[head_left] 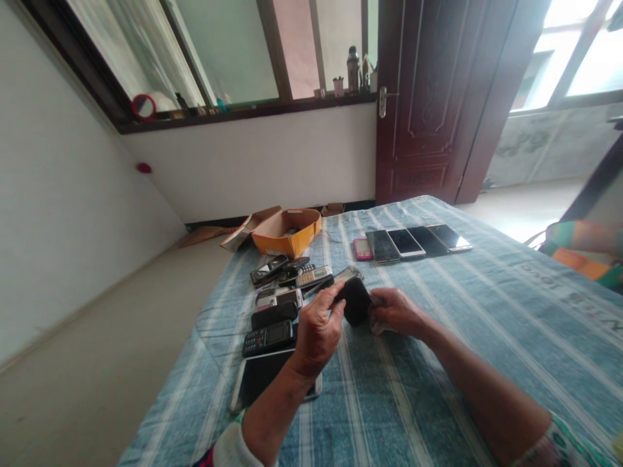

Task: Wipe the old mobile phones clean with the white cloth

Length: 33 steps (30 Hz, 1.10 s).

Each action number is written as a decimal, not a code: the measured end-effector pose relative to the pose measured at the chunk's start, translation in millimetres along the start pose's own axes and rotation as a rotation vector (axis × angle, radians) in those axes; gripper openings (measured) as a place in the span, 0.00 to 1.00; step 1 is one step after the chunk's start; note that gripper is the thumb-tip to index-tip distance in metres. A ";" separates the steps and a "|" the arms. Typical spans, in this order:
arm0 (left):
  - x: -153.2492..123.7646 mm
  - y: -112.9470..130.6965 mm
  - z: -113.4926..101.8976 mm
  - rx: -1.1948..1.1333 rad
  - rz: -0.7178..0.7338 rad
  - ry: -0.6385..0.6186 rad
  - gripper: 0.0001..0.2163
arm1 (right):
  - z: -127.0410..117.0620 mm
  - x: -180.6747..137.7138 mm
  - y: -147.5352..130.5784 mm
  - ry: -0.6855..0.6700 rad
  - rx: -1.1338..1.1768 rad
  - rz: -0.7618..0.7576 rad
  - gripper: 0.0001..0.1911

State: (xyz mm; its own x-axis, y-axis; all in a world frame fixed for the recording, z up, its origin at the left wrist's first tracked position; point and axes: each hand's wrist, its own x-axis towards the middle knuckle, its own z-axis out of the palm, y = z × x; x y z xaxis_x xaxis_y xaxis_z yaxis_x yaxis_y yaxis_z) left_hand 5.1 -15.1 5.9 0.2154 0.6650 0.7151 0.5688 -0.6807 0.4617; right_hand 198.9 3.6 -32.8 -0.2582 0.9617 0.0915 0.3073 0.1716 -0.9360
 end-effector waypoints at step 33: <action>-9.0 8.5 11.7 -0.322 -0.686 -0.602 0.32 | -57.2 -3.5 4.9 -0.008 0.179 0.179 0.08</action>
State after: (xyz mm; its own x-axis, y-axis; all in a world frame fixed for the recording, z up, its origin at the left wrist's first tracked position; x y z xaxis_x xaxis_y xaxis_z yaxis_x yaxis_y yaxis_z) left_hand 17.2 -23.3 -2.8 0.3391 0.9342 -0.1106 0.4972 -0.0781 0.8641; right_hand 253.7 13.3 -18.2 -0.2216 0.9716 -0.0829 0.1821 -0.0423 -0.9824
